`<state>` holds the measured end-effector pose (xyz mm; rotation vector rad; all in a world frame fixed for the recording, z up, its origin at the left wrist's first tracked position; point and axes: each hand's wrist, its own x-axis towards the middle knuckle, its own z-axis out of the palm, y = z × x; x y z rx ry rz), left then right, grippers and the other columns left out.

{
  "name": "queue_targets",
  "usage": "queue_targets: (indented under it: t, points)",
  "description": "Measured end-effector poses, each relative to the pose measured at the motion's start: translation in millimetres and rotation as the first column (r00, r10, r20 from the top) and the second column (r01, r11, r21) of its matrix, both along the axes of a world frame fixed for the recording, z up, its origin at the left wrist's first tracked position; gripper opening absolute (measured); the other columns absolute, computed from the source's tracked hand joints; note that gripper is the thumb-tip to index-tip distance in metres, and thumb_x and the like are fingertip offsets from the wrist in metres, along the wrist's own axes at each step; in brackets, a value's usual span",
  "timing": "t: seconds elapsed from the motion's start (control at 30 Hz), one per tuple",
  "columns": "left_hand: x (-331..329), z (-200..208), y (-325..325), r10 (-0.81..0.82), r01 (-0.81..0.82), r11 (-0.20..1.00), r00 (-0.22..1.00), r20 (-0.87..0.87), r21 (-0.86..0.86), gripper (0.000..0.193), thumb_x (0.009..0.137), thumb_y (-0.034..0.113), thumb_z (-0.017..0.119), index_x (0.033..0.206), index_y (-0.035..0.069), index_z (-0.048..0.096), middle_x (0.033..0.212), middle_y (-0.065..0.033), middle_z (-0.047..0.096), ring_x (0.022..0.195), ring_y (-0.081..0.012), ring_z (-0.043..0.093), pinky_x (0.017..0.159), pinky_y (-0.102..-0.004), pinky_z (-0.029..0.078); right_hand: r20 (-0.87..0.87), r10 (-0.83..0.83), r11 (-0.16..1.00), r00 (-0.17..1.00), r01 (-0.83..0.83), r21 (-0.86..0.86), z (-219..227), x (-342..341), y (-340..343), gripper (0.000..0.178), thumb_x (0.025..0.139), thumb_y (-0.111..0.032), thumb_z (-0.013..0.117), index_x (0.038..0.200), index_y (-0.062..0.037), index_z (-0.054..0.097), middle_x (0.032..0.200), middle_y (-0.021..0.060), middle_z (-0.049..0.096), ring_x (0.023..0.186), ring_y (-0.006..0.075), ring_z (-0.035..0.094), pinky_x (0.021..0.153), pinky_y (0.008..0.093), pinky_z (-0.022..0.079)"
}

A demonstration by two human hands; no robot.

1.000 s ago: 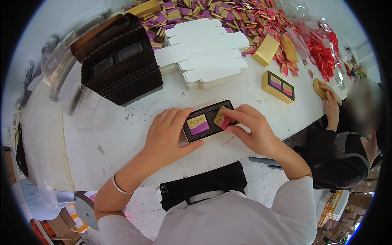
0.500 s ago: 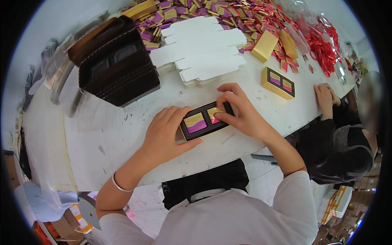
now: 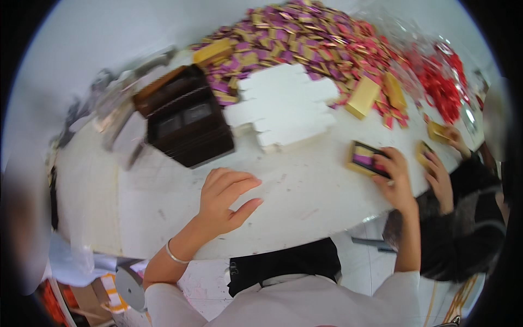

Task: The person assembles small rectangular boxes by folding flat cardboard pieces into shape, inserting a black plastic tray, and placing a colorful label on top. The process is repeated multiple times on a white worktable.

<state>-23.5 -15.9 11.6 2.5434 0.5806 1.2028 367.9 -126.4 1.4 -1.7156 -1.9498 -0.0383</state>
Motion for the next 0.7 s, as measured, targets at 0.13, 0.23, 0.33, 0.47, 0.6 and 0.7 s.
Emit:
queue_targets:
  t: [0.13,0.23,0.33,0.47,0.6,0.7]
  points:
    - [-21,63,14,0.337,-0.35,0.886,0.937,0.094,0.306,0.033,0.071,0.017,0.075,0.101,0.005,0.066,0.102,-0.0105,0.064,0.092,-0.0275,0.057,0.083,-0.0365,0.039,0.085,-0.187,0.976,0.979,0.175,0.129,14,10,14,0.047,0.073,-0.003,0.07,0.119,-0.006,0.06,0.141,0.0189,0.041,0.132,0.0393,0.037,0.107,0.0456,0.032]
    - [-46,91,23,0.612,-0.565,0.748,0.79,-0.034,0.349,0.032,0.076,0.013,0.073,0.106,0.003,0.066,0.108,-0.0109,0.063,0.1,-0.0288,0.056,0.09,-0.037,0.04,-0.107,-0.012,0.98,0.994,0.033,0.194,21,-20,30,0.046,0.073,-0.001,0.07,0.118,-0.0058,0.06,0.141,0.0185,0.041,0.132,0.0384,0.038,0.107,0.0458,0.032]
    - [-64,83,39,0.634,-0.552,0.754,0.754,-0.175,0.356,0.016,0.078,0.011,0.071,0.092,0.003,0.068,0.094,-0.0079,0.066,0.093,-0.0262,0.058,0.086,-0.0366,0.042,-0.061,0.138,0.957,0.989,-0.117,0.264,13,-51,49,0.046,0.073,0.002,0.07,0.117,-0.0052,0.06,0.14,0.0184,0.042,0.131,0.0378,0.039,0.107,0.0453,0.033]
    - [-64,85,48,0.612,-0.583,0.79,0.767,-0.192,0.189,0.008,0.077,0.009,0.071,0.078,0.002,0.068,0.079,-0.005,0.067,0.085,-0.0247,0.06,0.076,-0.0345,0.046,-0.059,0.273,0.944,0.96,-0.256,0.21,21,-83,70,0.043,0.074,0.0,0.071,0.115,-0.0038,0.059,0.137,0.0163,0.046,0.129,0.0372,0.041,0.106,0.045,0.035]
    - [-69,86,50,0.605,-0.594,0.796,0.776,-0.178,0.116,0.012,0.076,0.01,0.073,0.083,0.002,0.068,0.086,-0.0074,0.067,0.087,-0.0252,0.059,0.073,-0.0331,0.047,0.115,0.3,0.943,0.947,-0.312,0.118,24,-105,107,0.042,0.076,-0.003,0.07,0.116,-0.0043,0.059,0.135,0.0141,0.05,0.127,0.0333,0.044,0.107,0.0463,0.034]
    - [-62,91,49,0.592,-0.571,0.804,0.793,-0.143,0.165,0.026,0.074,0.014,0.076,0.096,0.003,0.067,0.101,-0.0085,0.065,0.096,-0.0266,0.058,0.08,-0.034,0.045,0.186,0.367,0.918,0.912,-0.387,0.089,5,-95,132,0.039,0.078,-0.006,0.068,0.116,-0.0029,0.059,0.123,0.0137,0.06,0.12,0.031,0.052,0.108,0.0463,0.035]
